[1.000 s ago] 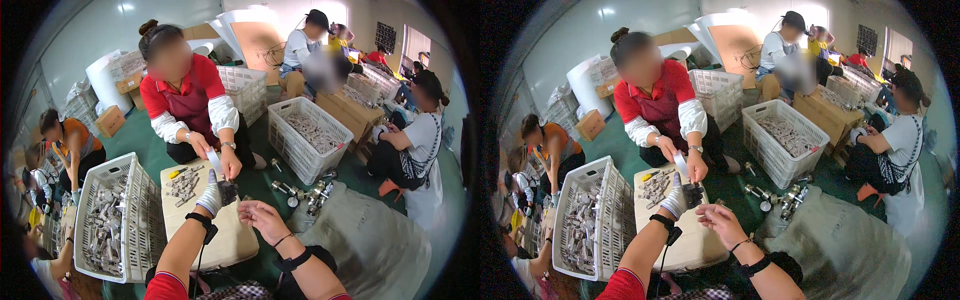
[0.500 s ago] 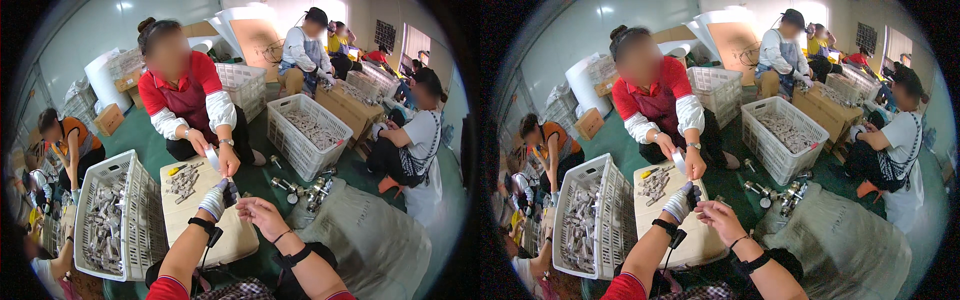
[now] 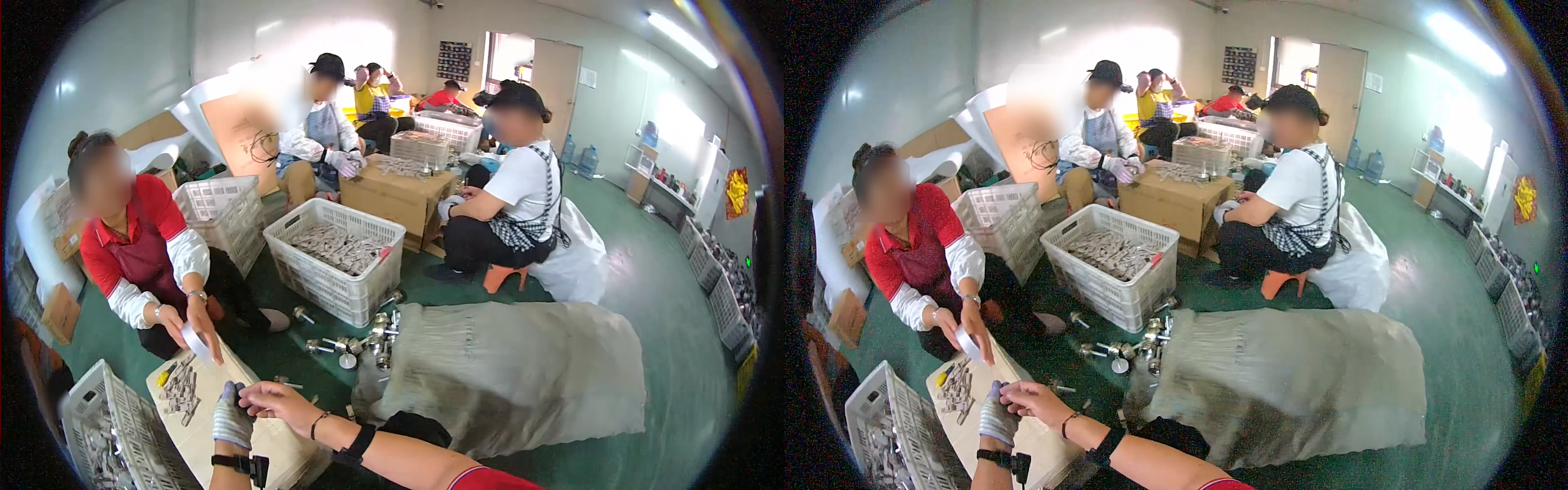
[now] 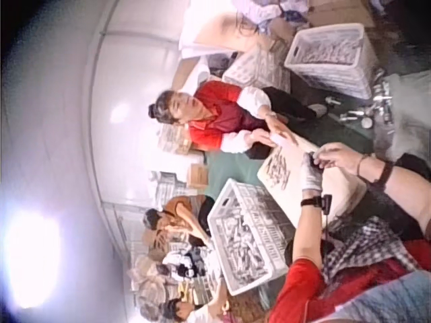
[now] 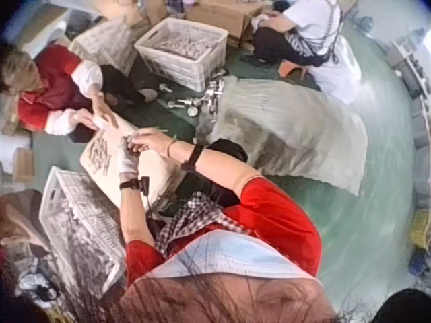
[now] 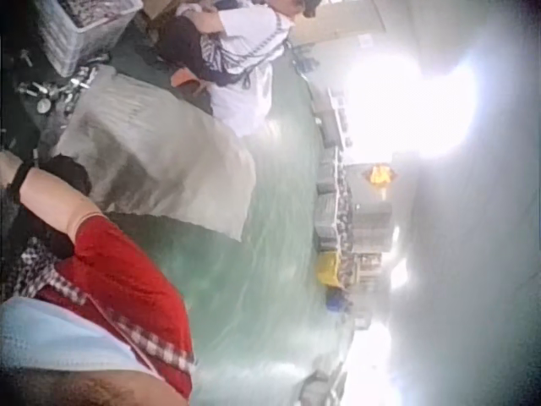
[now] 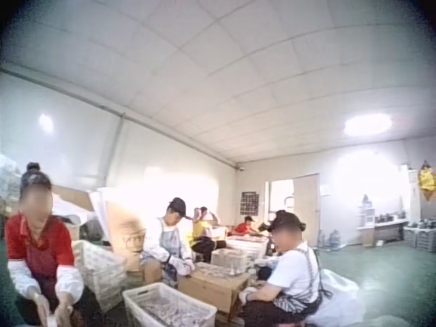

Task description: Assembling metal hinges using individual components and a screwdriver in a warehouse setting.

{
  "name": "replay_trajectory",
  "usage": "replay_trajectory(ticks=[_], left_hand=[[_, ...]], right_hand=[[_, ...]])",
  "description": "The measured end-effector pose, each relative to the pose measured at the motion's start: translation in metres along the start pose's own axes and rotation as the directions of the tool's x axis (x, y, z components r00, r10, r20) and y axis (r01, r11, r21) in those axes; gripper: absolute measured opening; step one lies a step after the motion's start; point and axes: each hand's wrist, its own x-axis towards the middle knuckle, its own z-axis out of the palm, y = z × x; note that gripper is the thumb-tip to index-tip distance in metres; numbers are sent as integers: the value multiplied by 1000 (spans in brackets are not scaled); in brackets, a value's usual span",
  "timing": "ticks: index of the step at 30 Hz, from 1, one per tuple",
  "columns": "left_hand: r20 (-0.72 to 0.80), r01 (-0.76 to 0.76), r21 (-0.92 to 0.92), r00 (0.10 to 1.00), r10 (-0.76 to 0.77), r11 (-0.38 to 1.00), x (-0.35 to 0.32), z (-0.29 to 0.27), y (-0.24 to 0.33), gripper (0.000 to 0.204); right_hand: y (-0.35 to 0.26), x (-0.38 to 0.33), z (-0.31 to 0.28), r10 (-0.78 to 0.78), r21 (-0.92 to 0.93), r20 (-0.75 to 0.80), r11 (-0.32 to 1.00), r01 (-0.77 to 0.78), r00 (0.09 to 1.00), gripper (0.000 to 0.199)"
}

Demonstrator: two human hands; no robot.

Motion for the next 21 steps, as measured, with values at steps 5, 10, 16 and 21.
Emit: replay_trajectory(ticks=[5, 10, 16, 21], left_hand=[[-86, -84, -84, 993, 77, 993, -19, -13, -43, 24], [-184, 48, 30, 982, -42, 998, -77, 10, -70, 22], [-223, 105, -52, 968, -114, 993, -129, 22, -109, 20], [-295, 86, -25, 951, -90, 996, -142, 38, -143, 14]], right_hand=[[5, 1, 5, -27, -12, 5, 1000, 27, 1000, 31], [5, -6, -6, -71, -17, 0, 997, 71, 998, 28], [-11, -15, 1, -272, 20, 7, 962, 272, 962, 24], [-49, -47, -24, -302, 189, -177, 924, 334, 937, 25]])
